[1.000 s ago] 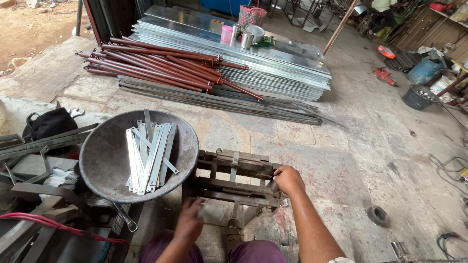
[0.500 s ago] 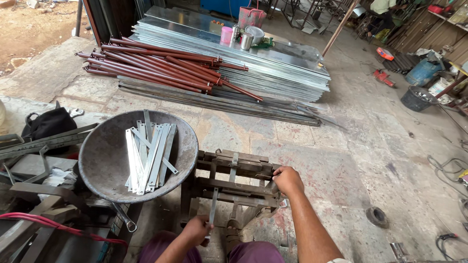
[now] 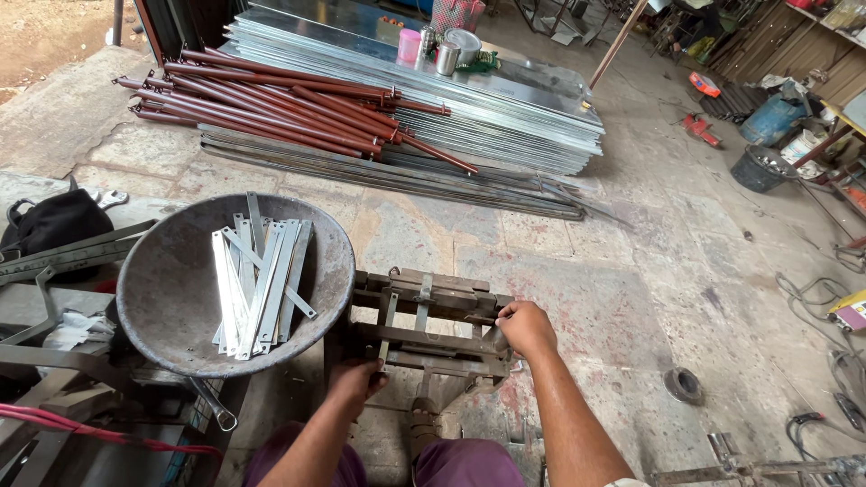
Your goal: The person repeatedly picks up flat metal strips from a bowl, places them into a manual bending machine, and operates the lever to bend the metal. The person then removes the bent pieces and places them into the bowl.
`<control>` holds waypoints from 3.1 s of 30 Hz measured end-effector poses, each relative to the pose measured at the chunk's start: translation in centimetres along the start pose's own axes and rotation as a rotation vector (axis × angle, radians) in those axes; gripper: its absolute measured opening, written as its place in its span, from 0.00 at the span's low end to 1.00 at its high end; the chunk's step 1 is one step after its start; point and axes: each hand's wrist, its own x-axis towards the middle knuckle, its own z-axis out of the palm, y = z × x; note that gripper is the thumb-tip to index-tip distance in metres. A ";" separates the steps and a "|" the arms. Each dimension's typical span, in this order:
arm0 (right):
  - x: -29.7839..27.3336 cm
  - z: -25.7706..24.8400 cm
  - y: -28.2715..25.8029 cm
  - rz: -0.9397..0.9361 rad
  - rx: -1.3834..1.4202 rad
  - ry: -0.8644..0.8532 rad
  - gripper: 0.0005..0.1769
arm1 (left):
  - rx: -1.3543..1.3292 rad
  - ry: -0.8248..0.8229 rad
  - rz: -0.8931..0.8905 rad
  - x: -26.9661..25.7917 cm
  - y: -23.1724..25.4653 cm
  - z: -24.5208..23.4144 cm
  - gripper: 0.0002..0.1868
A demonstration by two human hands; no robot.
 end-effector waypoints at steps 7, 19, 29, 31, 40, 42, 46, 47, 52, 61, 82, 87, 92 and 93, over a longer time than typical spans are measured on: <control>0.1 0.3 0.4 -0.065 -0.032 0.064 0.08 | -0.037 0.025 -0.005 -1.1 0.0 0.9 0.07; -0.1 0.2 0.1 -0.025 -0.032 0.046 0.09 | -0.001 0.050 0.031 -2.9 0.8 1.8 0.06; 0.0 0.2 0.1 -0.024 -0.040 0.046 0.09 | -0.010 0.085 0.016 -3.9 1.5 2.7 0.07; 0.1 0.4 0.5 -0.041 -0.048 0.060 0.09 | -0.026 0.067 0.035 -4.0 1.4 2.7 0.07; -2.3 4.9 7.9 -0.188 -0.296 0.230 0.11 | -0.070 0.061 0.031 -3.5 0.9 2.8 0.07; -3.6 6.8 10.8 -0.558 -0.324 0.512 0.09 | -0.083 0.050 0.032 -3.3 0.7 2.7 0.07; -7.3 10.9 13.6 -0.213 -0.230 0.172 0.13 | 0.041 0.085 0.113 -3.8 0.3 2.1 0.12; -8.6 11.8 14.0 -0.221 -0.227 0.123 0.17 | 0.094 0.107 0.157 -4.1 0.2 1.8 0.15; -8.6 13.3 14.7 -0.365 -0.156 0.265 0.15 | 0.695 0.152 0.669 -6.4 0.0 0.0 0.13; -3.7 6.8 8.7 -0.052 -0.229 0.136 0.10 | 0.896 -0.031 0.599 -6.7 2.4 1.7 0.16; 1.6 0.7 0.7 -0.009 -0.022 -0.035 0.11 | 1.068 -0.851 0.771 -13.8 -7.4 8.3 0.23; 0.8 0.5 0.3 -0.006 -0.008 0.026 0.12 | 1.399 -0.958 0.563 -15.0 -5.0 9.4 0.23; 0.7 0.1 -0.4 0.007 -0.054 0.001 0.12 | 1.212 -0.690 0.291 -15.5 -2.6 4.7 0.25; 0.6 0.1 -0.5 0.003 -0.068 -0.005 0.12 | 1.250 -0.620 0.338 -16.0 -2.0 3.7 0.23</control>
